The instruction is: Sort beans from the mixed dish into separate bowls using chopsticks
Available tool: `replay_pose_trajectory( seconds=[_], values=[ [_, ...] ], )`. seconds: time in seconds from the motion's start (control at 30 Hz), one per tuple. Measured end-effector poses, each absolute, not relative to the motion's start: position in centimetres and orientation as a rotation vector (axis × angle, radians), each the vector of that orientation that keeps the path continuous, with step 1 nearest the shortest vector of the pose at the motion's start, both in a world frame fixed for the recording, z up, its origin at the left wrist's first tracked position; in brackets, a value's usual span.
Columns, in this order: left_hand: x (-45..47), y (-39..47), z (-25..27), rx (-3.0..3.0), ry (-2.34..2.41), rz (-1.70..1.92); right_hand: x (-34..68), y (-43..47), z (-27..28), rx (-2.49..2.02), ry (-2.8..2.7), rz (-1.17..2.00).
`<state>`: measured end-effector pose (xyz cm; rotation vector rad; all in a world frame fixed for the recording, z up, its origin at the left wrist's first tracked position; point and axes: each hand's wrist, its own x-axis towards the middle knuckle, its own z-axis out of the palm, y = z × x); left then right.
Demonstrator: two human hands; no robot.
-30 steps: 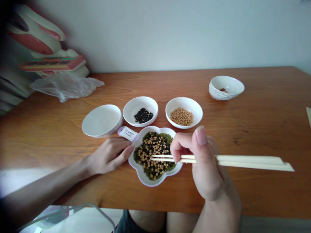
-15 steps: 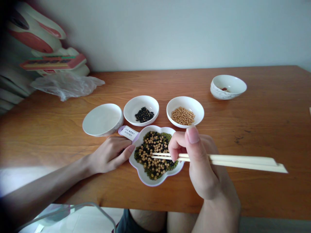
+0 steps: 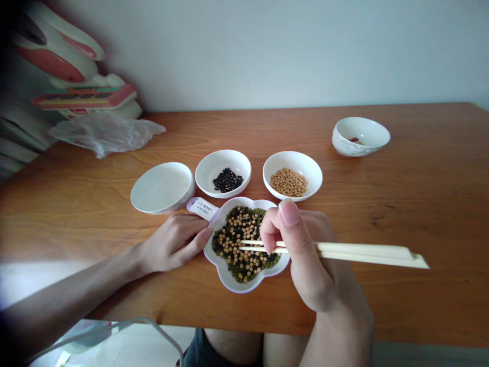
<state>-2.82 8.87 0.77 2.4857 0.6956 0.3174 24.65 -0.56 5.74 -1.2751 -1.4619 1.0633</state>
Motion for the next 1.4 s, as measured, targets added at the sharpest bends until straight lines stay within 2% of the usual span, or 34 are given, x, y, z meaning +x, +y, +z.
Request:
replay_pose_trajectory(
  seconds=[0.67, 1.4],
  values=[
    [-2.99, 8.78, 0.94, 2.490, 0.688, 0.331, 24.86, -0.44, 5.44, -1.303, -1.453, 1.079],
    [-3.12, 8.93, 0.76, 2.504, 0.677, 0.343, 25.58, -0.59, 5.49, -1.301, -1.353, 0.940]
  ],
)
